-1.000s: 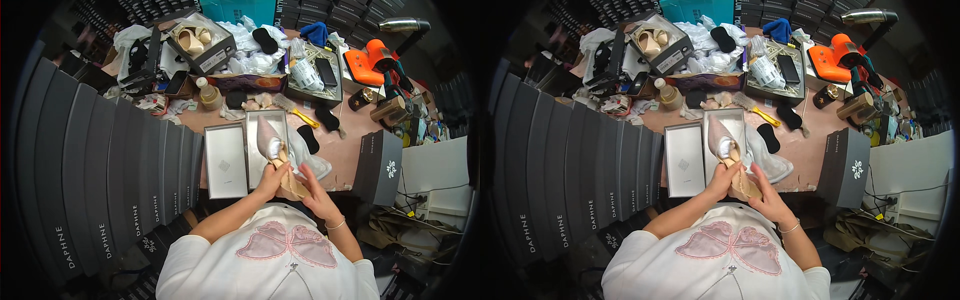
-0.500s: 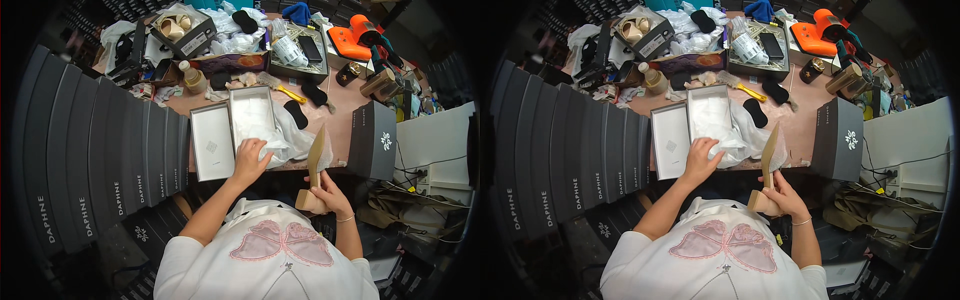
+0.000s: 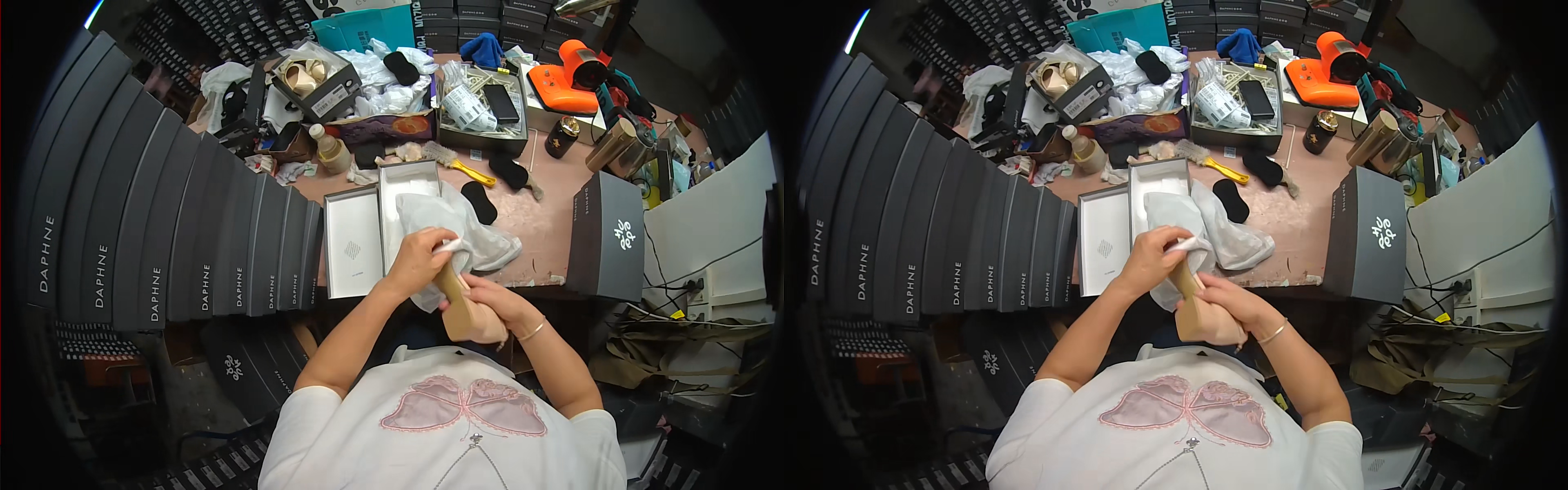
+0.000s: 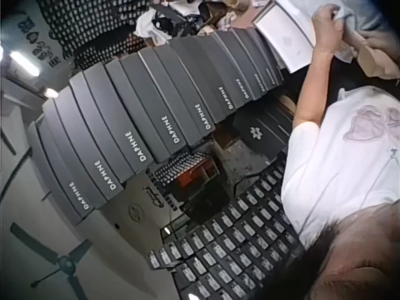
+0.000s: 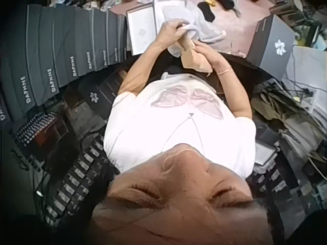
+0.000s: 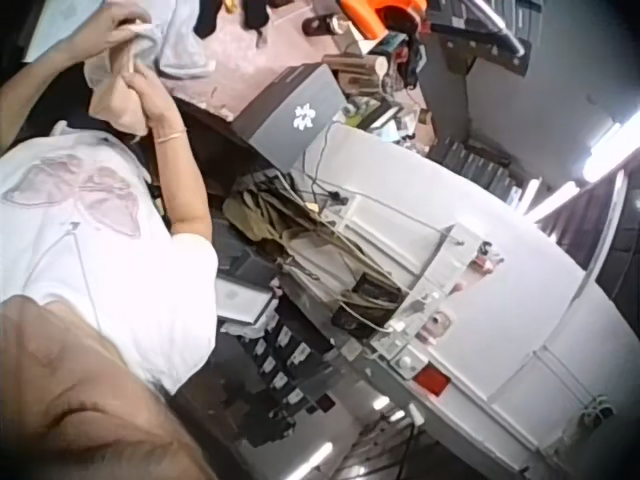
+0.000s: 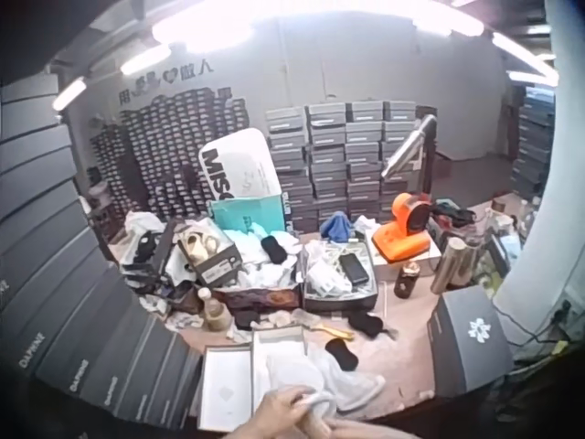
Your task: Packing high-heeled shoes into retail boxes, including wrapping them in tissue and applying labels.
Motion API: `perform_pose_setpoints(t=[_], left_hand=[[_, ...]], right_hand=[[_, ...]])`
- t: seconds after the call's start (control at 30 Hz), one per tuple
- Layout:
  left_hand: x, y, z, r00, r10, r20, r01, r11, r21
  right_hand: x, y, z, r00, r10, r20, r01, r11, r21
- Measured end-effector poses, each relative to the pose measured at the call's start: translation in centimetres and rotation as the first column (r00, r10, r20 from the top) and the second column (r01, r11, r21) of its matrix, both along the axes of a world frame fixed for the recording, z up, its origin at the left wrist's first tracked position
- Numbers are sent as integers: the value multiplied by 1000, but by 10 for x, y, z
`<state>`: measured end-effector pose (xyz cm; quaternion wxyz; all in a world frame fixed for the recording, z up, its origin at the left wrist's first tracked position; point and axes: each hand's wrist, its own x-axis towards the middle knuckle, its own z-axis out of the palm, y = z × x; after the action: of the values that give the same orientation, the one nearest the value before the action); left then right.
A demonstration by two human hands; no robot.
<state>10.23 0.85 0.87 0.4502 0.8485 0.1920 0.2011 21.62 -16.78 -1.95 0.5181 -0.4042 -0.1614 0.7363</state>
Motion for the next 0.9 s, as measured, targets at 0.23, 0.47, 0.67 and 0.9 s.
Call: perform_pose_setpoints(t=[0.23, 0.47, 0.67, 0.9], left_hand=[[-68, 63, -49, 893, 221, -392, -262, 964, -53], [-38, 39, -55, 909, 356, 215, -166, 785, -598], [-46, 47, 10, 971, -39, 236, 41, 999, -1], [-19, 26, 23, 824, -437, 360, 288, 871, 399]], right_hand=[[-3, 13, -20, 943, -168, -289, 175, 985, -2], [-19, 30, -45, 822, -97, -562, 203, 971, 128], [-22, 55, -17, 936, -206, -287, 237, 968, 78], [-53, 98, -69, 537, -704, 465, 590, 707, 389]])
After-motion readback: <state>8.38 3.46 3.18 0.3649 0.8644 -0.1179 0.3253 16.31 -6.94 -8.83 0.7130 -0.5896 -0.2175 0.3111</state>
